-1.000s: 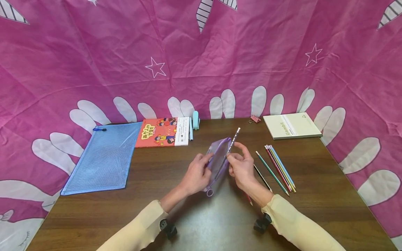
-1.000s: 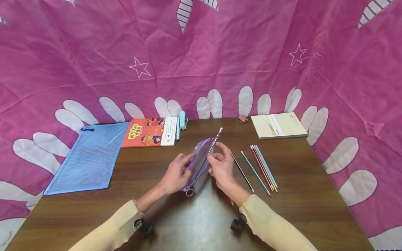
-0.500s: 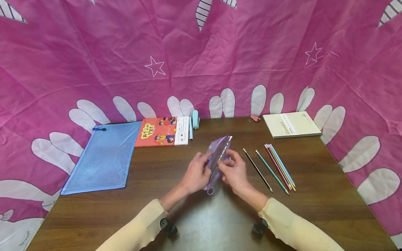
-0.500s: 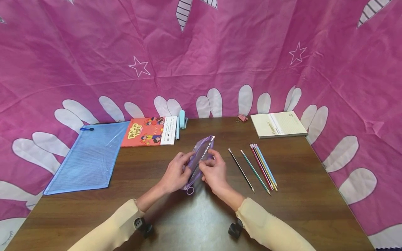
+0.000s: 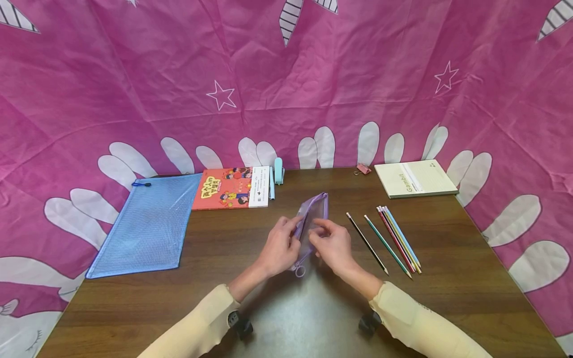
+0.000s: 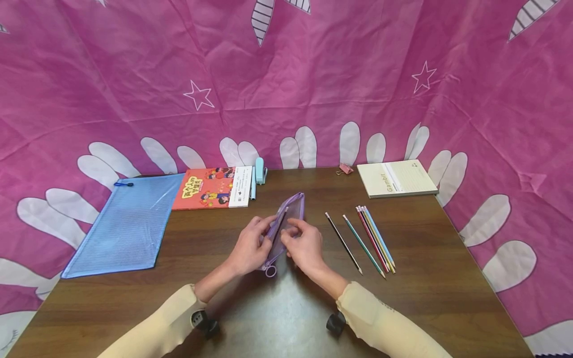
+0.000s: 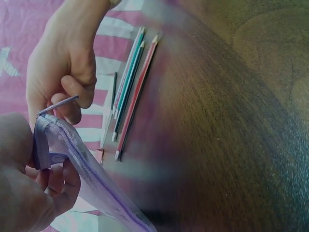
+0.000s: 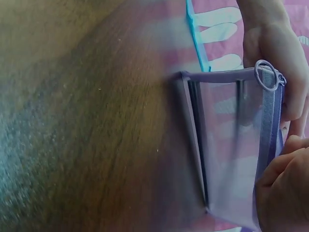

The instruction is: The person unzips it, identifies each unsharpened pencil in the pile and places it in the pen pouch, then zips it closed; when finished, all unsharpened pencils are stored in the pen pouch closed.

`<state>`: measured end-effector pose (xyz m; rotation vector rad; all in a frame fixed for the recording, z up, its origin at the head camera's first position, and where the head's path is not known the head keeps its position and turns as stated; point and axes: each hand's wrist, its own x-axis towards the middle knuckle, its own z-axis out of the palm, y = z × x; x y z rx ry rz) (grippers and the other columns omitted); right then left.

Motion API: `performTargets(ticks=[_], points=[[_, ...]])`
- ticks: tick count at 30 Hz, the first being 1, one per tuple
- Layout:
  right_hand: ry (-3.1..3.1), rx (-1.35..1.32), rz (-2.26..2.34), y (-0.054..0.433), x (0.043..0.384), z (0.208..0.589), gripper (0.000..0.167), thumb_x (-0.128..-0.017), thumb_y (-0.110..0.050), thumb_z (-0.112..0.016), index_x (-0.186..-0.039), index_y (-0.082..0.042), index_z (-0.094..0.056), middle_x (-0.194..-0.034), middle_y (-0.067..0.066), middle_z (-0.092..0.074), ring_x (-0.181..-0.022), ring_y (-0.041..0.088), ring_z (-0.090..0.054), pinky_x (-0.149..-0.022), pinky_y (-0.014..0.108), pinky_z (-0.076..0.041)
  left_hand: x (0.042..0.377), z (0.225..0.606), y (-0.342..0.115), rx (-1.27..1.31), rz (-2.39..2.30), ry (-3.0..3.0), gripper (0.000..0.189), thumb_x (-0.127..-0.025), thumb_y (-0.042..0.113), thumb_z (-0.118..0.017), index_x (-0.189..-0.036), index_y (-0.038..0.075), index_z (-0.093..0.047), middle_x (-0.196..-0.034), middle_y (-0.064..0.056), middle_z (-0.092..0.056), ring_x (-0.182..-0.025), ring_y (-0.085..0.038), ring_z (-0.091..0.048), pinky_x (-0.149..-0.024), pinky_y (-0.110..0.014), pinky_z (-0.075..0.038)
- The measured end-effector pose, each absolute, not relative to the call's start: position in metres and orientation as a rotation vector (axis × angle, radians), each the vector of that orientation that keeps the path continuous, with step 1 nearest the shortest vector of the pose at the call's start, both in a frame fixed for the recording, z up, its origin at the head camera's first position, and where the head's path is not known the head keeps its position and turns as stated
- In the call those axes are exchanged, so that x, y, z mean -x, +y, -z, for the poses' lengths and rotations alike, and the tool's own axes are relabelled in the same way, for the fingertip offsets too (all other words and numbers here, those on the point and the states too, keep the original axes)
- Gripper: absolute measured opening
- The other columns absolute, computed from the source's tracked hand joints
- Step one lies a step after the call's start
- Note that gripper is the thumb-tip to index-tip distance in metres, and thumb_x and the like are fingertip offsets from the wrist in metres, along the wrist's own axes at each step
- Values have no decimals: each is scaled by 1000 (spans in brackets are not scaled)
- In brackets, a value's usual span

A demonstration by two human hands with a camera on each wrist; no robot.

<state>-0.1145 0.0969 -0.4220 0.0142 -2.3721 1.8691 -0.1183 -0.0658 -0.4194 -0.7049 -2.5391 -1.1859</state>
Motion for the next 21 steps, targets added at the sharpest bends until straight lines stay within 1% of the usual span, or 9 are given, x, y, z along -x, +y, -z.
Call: performTargets(ticks=[5,10,13,17,21], points=[[-2332,-87,-1889,109,116,419,29,-84,2,-67,-113,8,-69,-82,11,-67,-43,12,-54,-42,22,-43,118,419,-66,705,1177,-2513,54,-77,-7,-56,-131,-9,-59,-91,-11,-53,-74,-17,-50,-62,-29,-47],[-2397,-79,-1875,138,124,414,27,-86,0,-66,-113,5,-68,-85,11,-64,-46,17,-57,-43,22,-42,117,420,-66,712,1178,-2502,54,-77,-6,-56,-131,-8,-59,-92,-11,-54,-76,-18,-50,-64,-30,-48],[-2515,-69,-1779,161,131,411,25,-88,-4,-66,-112,4,-69,-85,9,-62,-49,18,-60,-44,23,-44,118,421,-66,725,1177,-2508,54,-78,-7,-55,-131,-9,-59,-92,-11,-54,-76,-18,-50,-64,-29,-48],[-2691,-142,-1581,199,142,405,24,-89,-5,-64,-110,7,-68,-85,10,-65,-53,20,-62,-48,26,-47,119,422,-66,743,1181,-2501,54,-78,-7,-55,-131,-9,-59,-92,-11,-54,-76,-18,-51,-63,-29,-48],[-2840,-233,-1354,236,155,398,22,-90,-6,-64,-107,8,-68,-80,10,-66,-55,24,-63,-50,27,-48,119,421,-66,744,1190,-2487,54,-77,-7,-55,-131,-10,-59,-91,-11,-55,-75,-18,-51,-63,-29,-48]])
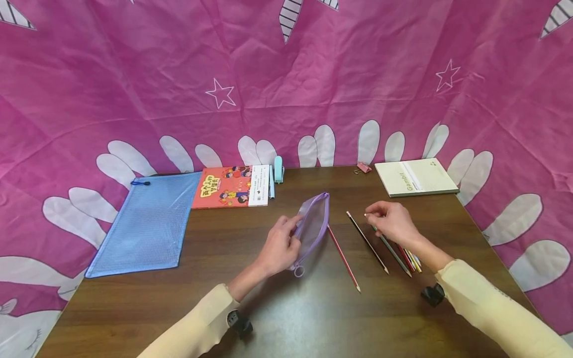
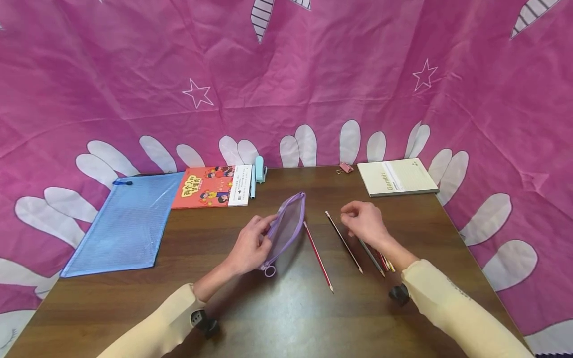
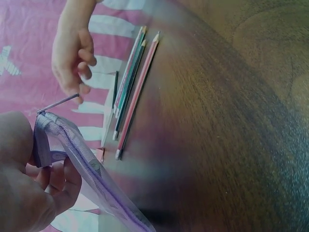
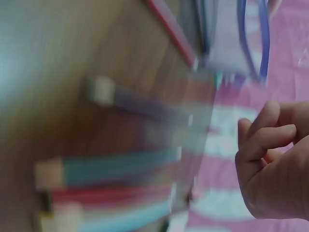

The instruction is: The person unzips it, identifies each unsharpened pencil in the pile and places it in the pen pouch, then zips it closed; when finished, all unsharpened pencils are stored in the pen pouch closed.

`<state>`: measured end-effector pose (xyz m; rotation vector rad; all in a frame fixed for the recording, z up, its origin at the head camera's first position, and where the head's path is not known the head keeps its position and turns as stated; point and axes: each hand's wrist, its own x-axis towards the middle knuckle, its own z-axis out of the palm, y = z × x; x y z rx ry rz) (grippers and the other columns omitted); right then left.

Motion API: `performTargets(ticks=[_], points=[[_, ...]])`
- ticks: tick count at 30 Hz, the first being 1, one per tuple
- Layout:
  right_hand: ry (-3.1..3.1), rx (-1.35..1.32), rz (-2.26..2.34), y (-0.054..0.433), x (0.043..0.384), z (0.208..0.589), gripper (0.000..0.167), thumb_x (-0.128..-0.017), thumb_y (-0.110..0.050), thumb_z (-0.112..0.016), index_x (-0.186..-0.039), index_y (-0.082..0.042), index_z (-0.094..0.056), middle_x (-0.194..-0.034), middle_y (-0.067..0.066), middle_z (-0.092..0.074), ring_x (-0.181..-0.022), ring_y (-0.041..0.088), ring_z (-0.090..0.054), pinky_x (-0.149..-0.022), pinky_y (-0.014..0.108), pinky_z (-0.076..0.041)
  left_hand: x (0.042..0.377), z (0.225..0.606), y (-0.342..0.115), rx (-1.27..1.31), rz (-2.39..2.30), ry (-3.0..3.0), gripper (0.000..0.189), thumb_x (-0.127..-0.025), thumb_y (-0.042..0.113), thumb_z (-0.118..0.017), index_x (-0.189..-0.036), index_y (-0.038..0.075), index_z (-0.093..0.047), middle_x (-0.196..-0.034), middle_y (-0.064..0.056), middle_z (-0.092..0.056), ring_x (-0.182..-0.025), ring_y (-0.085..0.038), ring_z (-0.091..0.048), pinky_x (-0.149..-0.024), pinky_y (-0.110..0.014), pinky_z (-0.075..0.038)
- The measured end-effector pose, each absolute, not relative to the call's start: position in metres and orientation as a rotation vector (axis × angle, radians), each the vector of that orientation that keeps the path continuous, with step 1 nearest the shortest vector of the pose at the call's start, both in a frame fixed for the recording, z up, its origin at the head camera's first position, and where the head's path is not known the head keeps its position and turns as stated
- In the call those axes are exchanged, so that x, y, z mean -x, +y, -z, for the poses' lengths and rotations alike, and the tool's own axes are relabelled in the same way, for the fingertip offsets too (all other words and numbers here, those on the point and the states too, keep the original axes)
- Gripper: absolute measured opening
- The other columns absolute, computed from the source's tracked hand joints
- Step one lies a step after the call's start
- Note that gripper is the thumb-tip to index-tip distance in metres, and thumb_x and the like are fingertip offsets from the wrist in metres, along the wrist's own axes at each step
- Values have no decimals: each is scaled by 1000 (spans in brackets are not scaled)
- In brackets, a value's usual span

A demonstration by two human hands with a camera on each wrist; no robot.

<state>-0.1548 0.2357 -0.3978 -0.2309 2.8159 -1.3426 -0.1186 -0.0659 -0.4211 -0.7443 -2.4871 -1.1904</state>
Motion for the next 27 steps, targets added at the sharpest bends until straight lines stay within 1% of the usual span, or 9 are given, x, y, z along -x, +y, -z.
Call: performTargets(ticks=[3,7,12,16,20,27], points=[[2835,231,1171,257,160,396,20,-89,-8,-65,-103,7,-68,-73,9,-65,-55,23,-64,-50,28,-48,119,421,-66,745,1190,-2499,54,-78,-6,-55,-132,-10,-58,-92,-11,-54,-75,-17,-50,-63,-29,-48],[2808,225,1001,275,162,399,20,-88,-9,-66,-99,7,-68,-69,7,-65,-54,22,-65,-53,30,-49,119,422,-66,738,1193,-2512,54,-78,-6,-55,-132,-9,-58,-92,-11,-54,-75,-16,-50,-63,-29,-48],[2803,250,921,284,162,405,17,-86,-7,-66,-95,8,-66,-69,7,-66,-54,24,-67,-53,33,-52,120,422,-66,739,1207,-2516,54,-78,-7,-55,-132,-10,-58,-91,-11,-54,-74,-16,-50,-63,-28,-48],[2808,248,867,285,163,408,18,-85,-6,-68,-97,7,-66,-71,6,-66,-54,22,-67,-52,33,-52,120,422,-66,735,1212,-2520,54,-79,-7,-55,-132,-10,-58,-92,-11,-54,-74,-15,-50,-62,-28,-48],[2826,258,818,288,164,410,24,-84,-5,-70,-102,9,-64,-71,8,-66,-54,21,-67,-52,34,-51,120,421,-66,729,1209,-2520,53,-79,-6,-56,-132,-9,-58,-92,-10,-55,-75,-16,-51,-64,-28,-48],[2833,245,777,287,166,413,32,-83,-7,-71,-109,9,-62,-67,3,-63,-54,18,-66,-52,35,-48,120,421,-67,730,1218,-2522,54,-79,-7,-56,-132,-9,-58,-92,-10,-54,-76,-16,-51,-64,-28,-48]])
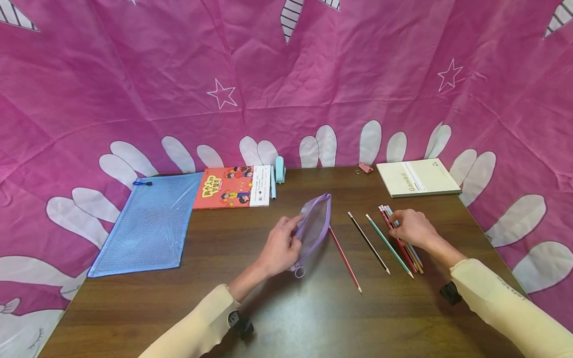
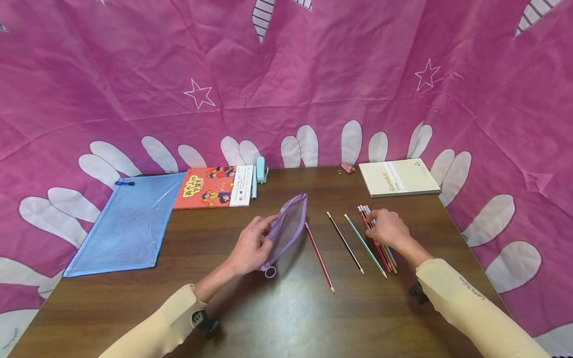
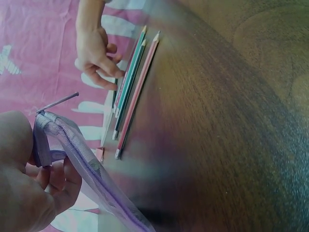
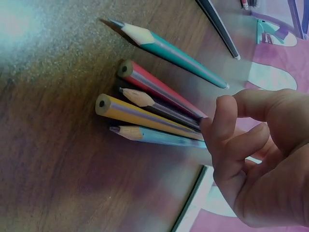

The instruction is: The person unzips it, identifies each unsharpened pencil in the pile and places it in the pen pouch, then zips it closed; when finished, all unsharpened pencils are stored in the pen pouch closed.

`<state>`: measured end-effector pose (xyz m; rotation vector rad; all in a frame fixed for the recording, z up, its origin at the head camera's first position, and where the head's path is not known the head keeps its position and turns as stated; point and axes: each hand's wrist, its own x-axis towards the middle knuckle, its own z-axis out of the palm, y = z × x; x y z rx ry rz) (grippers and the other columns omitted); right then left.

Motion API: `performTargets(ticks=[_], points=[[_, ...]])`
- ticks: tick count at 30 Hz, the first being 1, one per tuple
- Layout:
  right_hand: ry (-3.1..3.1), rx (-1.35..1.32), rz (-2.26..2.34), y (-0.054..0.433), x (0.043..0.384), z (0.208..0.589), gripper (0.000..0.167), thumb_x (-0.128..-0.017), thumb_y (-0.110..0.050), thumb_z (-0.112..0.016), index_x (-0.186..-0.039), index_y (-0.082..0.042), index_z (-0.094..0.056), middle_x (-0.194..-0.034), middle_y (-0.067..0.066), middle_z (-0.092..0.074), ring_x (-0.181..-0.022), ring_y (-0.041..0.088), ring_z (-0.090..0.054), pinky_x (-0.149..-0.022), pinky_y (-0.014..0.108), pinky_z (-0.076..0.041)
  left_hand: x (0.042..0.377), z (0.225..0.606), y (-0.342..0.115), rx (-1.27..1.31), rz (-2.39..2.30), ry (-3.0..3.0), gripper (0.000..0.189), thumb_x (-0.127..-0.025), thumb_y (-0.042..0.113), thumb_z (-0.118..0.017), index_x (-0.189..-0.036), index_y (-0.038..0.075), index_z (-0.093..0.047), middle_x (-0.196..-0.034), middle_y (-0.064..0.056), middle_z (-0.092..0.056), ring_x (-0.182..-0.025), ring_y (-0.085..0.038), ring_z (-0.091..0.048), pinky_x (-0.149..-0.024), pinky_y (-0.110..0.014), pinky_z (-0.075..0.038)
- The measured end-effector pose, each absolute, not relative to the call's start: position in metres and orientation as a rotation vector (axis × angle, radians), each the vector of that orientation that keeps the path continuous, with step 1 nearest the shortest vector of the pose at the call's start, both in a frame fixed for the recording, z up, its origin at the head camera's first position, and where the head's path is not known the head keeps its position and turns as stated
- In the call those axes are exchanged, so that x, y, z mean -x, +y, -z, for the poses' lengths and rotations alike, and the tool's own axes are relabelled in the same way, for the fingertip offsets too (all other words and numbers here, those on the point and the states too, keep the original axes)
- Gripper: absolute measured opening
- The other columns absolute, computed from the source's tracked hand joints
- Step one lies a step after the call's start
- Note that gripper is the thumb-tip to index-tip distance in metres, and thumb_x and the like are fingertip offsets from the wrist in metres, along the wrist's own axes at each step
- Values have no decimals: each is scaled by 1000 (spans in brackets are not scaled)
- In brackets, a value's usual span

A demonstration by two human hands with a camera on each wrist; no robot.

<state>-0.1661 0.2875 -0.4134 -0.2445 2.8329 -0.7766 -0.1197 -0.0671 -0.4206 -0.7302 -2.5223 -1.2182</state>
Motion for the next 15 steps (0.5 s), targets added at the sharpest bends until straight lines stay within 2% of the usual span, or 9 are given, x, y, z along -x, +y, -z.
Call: performTargets(ticks=[7,15], points=[[2847,229,728,285,166,416,34,-83,-8,-71,-111,9,-62,-59,0,-63,-52,17,-64,-53,39,-48,120,422,-67,736,1221,-2519,55,-79,-6,-55,-134,-8,-58,-92,-9,-54,-75,-15,-50,-62,-28,-47],[2832,152,647,280,165,418,41,-85,-11,-68,-122,5,-58,-56,0,-61,-52,16,-63,-48,38,-45,119,422,-67,736,1214,-2520,56,-78,-5,-55,-134,-7,-58,-92,-10,-55,-76,-15,-51,-64,-29,-48]])
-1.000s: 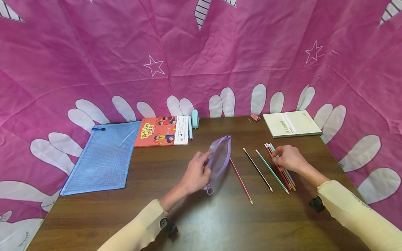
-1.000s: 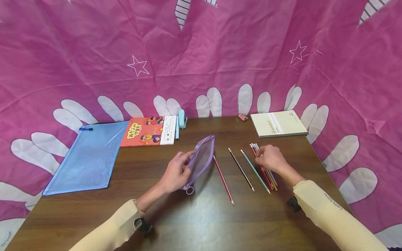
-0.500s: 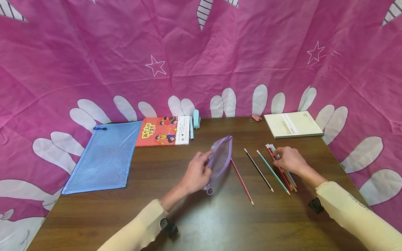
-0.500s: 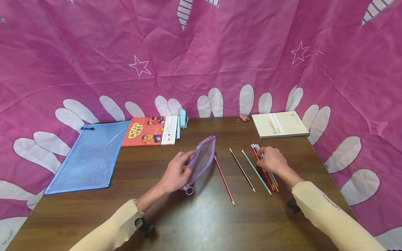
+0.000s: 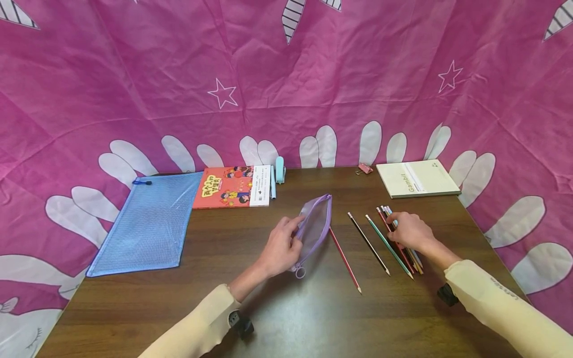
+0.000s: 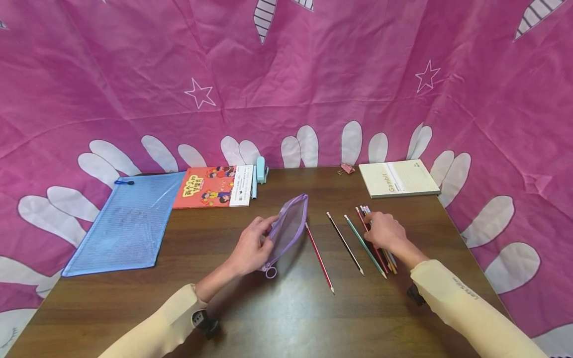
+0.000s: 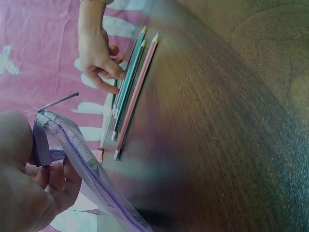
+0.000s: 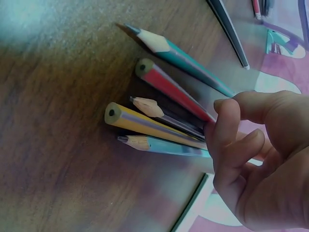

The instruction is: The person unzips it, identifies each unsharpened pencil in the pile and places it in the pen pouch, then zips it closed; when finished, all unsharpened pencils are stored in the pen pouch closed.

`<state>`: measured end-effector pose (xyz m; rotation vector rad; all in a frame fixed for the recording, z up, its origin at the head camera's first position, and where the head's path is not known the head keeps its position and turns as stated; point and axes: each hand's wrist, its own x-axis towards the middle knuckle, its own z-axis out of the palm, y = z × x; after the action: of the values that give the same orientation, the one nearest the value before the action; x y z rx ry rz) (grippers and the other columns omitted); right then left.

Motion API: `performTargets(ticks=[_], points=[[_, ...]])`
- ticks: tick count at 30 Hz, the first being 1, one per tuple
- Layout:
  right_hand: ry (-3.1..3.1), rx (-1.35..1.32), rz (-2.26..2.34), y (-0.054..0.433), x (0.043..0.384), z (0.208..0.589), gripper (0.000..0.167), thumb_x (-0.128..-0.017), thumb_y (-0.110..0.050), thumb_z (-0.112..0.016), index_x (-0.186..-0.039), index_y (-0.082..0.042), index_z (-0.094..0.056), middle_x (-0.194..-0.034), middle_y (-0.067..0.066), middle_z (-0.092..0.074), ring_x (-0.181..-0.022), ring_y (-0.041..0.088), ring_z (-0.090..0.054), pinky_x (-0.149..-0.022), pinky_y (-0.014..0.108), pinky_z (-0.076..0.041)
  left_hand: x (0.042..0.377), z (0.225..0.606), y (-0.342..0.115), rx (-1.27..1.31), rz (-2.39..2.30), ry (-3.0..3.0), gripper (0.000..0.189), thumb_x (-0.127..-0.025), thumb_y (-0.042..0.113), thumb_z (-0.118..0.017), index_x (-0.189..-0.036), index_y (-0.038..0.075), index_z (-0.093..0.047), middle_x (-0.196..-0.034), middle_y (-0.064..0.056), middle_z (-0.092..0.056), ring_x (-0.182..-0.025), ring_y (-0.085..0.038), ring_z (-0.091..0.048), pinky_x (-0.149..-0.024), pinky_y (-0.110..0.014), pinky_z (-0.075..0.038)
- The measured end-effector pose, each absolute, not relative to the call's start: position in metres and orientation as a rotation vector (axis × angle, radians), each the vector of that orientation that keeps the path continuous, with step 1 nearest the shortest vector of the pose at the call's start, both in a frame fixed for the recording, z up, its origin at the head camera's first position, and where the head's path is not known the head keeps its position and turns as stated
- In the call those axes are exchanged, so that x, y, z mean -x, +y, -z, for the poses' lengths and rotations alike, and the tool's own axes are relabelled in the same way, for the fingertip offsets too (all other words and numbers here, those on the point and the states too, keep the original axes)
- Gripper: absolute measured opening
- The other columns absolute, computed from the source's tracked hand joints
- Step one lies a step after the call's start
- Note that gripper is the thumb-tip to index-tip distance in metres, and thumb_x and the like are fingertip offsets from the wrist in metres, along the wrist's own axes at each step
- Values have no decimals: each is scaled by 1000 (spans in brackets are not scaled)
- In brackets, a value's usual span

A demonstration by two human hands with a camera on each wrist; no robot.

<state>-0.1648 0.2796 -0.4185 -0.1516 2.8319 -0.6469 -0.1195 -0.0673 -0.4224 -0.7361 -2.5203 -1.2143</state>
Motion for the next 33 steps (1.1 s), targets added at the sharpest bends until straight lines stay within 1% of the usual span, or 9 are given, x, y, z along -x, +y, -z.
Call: performTargets(ticks=[17,21,27,30,33], points=[[2901,168,532,271,167,423,44,-83,-8,-67,-125,5,-59,-65,4,-61,-49,14,-61,-48,42,-46,120,424,-68,754,1218,-2502,54,-78,-7,-54,-132,-9,-58,-91,-12,-55,-75,-17,-50,-63,-29,-47],[2921,154,529,270,167,425,46,-81,-7,-66,-125,3,-60,-64,4,-61,-51,16,-60,-48,42,-45,120,425,-68,754,1228,-2506,54,-79,-8,-54,-133,-9,-58,-92,-12,-55,-76,-17,-51,-63,-29,-48],[2936,137,555,270,166,426,47,-79,-8,-65,-125,0,-60,-72,9,-61,-55,20,-59,-47,40,-44,119,425,-68,756,1252,-2520,55,-79,-9,-54,-134,-8,-57,-94,-11,-55,-77,-16,-51,-62,-28,-49],[2947,133,578,270,165,423,47,-80,-8,-64,-126,0,-60,-68,7,-61,-52,18,-59,-45,39,-44,120,425,-68,758,1241,-2513,56,-78,-9,-54,-134,-7,-58,-94,-12,-56,-77,-16,-52,-63,-28,-49],[2954,123,603,270,165,421,49,-80,-8,-62,-128,-1,-60,-60,2,-59,-48,15,-59,-45,39,-43,120,425,-68,757,1225,-2508,56,-78,-8,-54,-134,-6,-58,-94,-13,-57,-78,-17,-53,-64,-28,-49]])
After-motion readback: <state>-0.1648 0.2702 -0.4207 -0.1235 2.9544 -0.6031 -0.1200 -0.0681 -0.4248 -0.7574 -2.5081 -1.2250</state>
